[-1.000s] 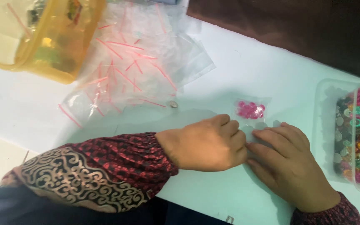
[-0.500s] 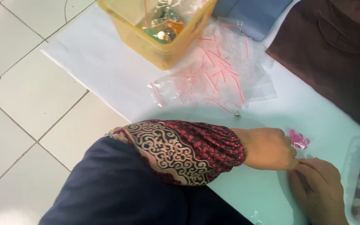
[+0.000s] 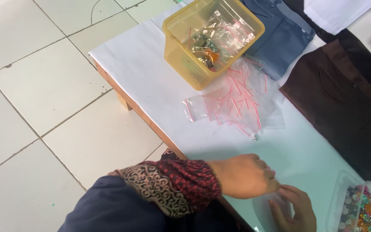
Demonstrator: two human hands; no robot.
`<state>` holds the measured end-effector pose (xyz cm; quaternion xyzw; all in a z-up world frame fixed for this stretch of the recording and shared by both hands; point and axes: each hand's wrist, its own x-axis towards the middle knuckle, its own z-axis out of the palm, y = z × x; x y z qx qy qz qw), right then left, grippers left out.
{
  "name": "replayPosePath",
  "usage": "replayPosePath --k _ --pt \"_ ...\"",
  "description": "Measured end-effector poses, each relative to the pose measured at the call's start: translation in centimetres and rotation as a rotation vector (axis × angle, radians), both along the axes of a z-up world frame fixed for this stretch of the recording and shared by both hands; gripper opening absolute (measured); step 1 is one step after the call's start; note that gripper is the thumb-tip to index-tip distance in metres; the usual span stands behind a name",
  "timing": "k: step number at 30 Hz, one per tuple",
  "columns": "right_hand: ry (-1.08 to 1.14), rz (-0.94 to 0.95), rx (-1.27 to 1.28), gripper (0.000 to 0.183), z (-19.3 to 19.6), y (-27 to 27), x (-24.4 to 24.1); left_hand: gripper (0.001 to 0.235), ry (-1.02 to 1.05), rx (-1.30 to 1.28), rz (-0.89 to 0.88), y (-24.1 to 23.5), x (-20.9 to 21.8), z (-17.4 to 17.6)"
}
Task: Sorting small plastic beads by color and placing them into small plastic zip-lock bags on a work table.
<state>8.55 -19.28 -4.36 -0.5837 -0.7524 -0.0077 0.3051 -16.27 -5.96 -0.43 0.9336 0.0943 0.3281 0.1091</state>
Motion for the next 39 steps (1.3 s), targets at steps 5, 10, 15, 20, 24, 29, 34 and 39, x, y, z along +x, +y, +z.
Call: replayPosePath --k 5,10,15,20,24,29,34,39 --pt "0.140 0.100 -0.021 0.014 6.4 1.9 -10.2 0.009 -0.224 -0.133 0.047 -1.2 -5.9 0.0" --pt "0.286 0.064 -0.183 0.014 9.7 4.1 -13.7 0.011 -0.310 -0.242 0.091 0.4 -10.2 2.0" --pt "0.079 0.140 -0.058 0.011 12.8 8.3 -17.1 0.014 -0.405 -0.159 0.148 2.5 -14.4 5.9" --pt "-0.001 0.237 0.130 0.010 17.0 15.7 -18.3 0.017 -0.555 -0.116 0.127 9.2 -15.3 8.7" --pt "-0.196 0.252 0.358 0.015 20.1 23.2 -18.7 0.015 -0.625 -0.038 0.191 16.1 -16.1 12.7" --pt "-0.042 0.243 0.373 0.006 19.1 29.7 -22.1 0.011 -0.557 0.076 0.306 23.2 -17.8 13.3" --pt "0.096 0.191 0.264 0.017 14.1 34.4 -22.8 0.035 -0.356 0.062 0.483 24.5 -19.4 10.4" --pt "-0.093 0.091 0.361 0.024 12.4 31.9 -21.4 0.042 -0.395 0.232 0.459 18.7 -19.4 10.0"
